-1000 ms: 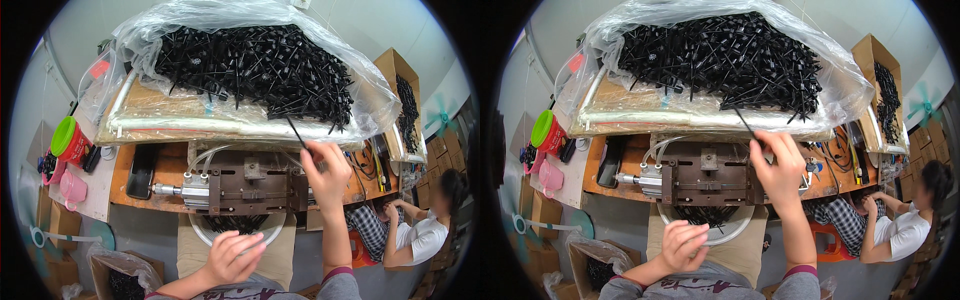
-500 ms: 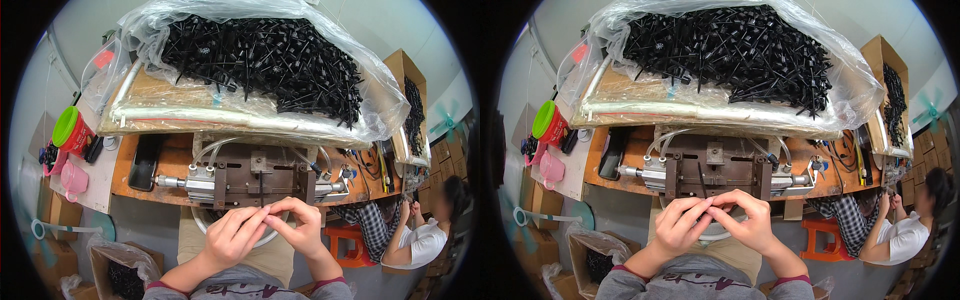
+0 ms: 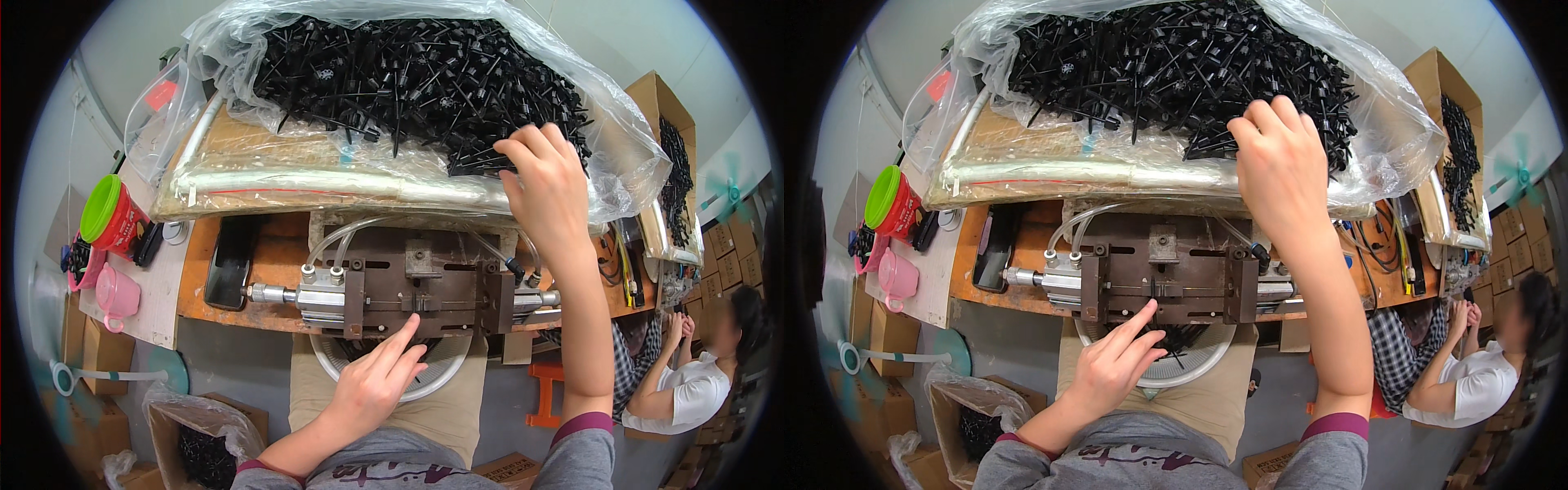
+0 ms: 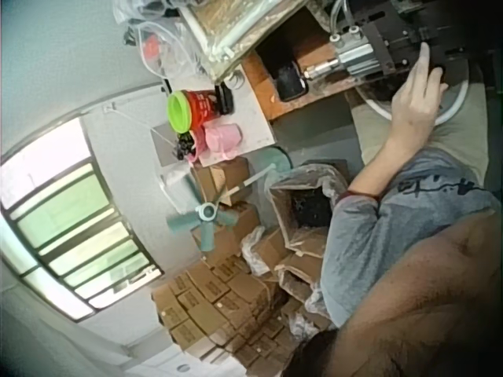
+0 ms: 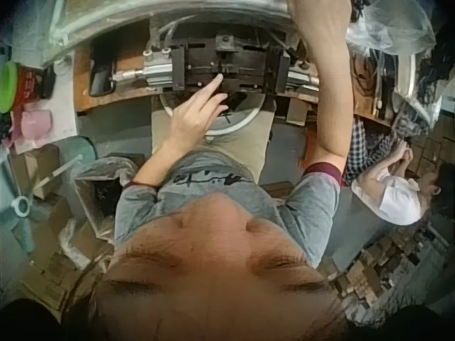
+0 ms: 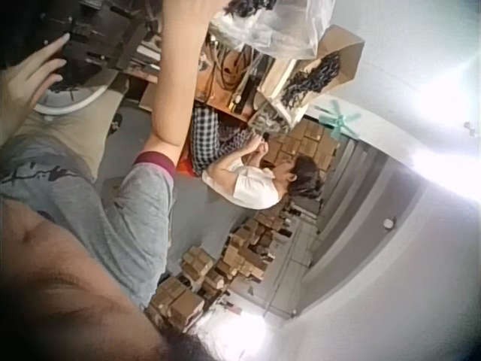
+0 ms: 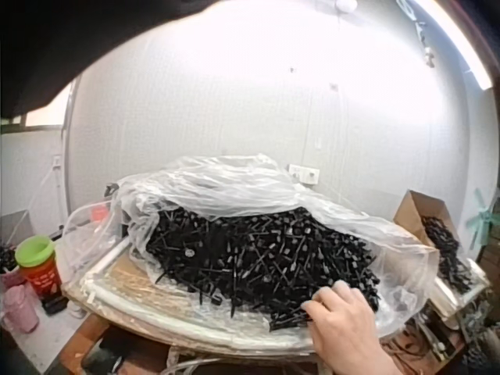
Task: Assembling small black plastic components using a mechanical press on a workshop workbench.
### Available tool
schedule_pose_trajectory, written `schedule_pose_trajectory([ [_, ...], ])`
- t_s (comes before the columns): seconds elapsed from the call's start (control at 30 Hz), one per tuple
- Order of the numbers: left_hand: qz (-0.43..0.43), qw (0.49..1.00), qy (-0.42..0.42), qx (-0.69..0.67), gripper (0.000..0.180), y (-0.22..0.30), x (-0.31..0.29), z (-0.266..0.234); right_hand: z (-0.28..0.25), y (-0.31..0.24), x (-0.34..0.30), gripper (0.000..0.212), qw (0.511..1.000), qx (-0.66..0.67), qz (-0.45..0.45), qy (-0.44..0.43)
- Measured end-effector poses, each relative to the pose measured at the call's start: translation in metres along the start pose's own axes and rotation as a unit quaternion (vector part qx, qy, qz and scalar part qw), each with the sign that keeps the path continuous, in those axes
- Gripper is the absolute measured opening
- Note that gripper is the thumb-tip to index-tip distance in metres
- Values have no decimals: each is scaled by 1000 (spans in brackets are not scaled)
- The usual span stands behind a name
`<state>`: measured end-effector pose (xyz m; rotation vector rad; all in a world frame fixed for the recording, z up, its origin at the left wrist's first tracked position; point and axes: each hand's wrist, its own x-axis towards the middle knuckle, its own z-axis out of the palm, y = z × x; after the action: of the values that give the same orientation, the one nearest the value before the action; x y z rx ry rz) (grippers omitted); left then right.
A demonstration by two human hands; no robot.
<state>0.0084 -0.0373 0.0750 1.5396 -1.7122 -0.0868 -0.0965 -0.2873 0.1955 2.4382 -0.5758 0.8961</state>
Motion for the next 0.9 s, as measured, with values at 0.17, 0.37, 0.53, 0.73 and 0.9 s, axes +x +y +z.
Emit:
schedule_pose_trajectory([
  [0.17, 56, 996, -12, 74, 23, -7, 4, 10, 27, 11, 10, 20, 994, -50, -18, -99],
  [0.37, 59, 992, -10, 110, 23, -9, 13, 12, 32, 8, 9, 9, 996, 10, -47, -71],
  [0.53, 51, 994, -26, 98, 24, -10, 13, 12, 18, 3, 12, 16, 986, 73, 12, -149],
  [0.73, 46, 994, -29, 94, 24, -9, 12, 17, 16, -1, 15, 12, 981, 134, -2, -138],
  [0.9, 37, 993, -51, 100, 23, -6, 18, 17, 18, 5, 17, 17, 986, 126, -3, -107],
])
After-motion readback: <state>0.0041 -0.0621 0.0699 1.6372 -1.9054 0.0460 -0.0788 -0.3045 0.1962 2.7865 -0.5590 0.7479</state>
